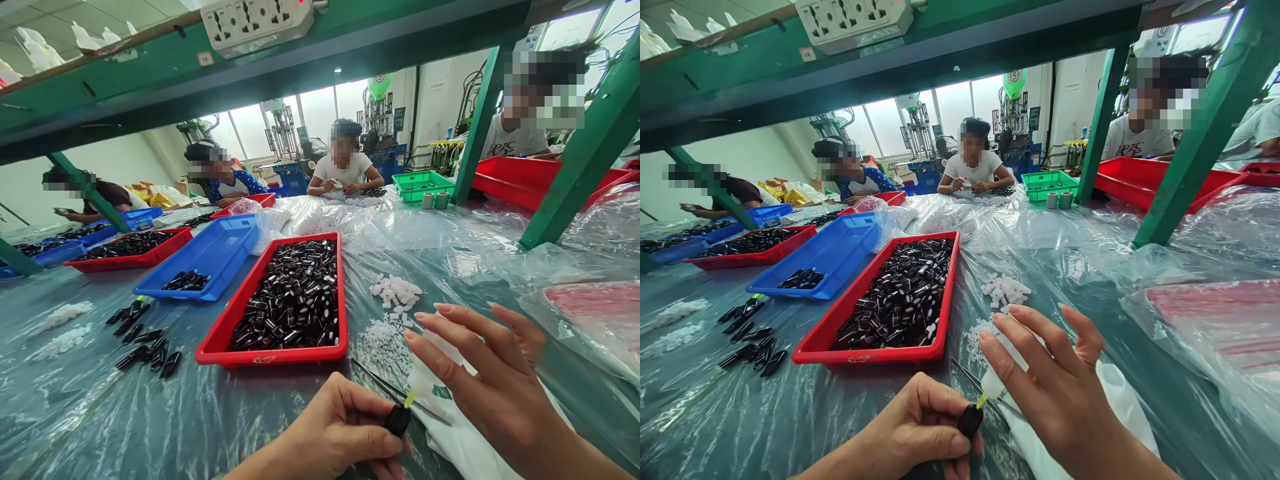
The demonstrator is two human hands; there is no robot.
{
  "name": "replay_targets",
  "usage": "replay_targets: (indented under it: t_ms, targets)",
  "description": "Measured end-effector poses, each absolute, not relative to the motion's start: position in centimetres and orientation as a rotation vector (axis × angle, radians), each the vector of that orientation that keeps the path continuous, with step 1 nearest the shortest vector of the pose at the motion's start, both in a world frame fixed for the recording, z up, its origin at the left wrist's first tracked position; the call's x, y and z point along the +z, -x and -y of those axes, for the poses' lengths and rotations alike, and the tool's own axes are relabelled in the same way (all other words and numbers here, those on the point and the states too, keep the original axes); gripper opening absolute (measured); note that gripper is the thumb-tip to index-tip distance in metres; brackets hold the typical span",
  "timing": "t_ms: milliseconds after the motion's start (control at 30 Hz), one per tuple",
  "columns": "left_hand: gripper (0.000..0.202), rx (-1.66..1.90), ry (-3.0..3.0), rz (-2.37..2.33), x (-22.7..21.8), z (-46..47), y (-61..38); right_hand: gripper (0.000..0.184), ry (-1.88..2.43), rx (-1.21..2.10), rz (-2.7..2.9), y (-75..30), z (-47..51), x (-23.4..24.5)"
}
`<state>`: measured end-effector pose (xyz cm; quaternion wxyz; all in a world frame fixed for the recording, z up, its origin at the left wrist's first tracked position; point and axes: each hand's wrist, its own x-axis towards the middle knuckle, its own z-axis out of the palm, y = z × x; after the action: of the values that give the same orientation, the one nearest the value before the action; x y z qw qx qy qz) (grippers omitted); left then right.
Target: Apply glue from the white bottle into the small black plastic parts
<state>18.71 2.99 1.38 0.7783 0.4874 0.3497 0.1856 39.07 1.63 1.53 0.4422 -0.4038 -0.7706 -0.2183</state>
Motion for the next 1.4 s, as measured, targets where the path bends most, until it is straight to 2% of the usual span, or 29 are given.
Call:
replay_targets:
  t_ms: [1400]
  targets:
    - [0.028, 0.404, -0.959, -0.699, 0.87, -3.33, -18.57, 0.036, 1.041, -0.56, 1.873, -38.75, -2.03, 1.54]
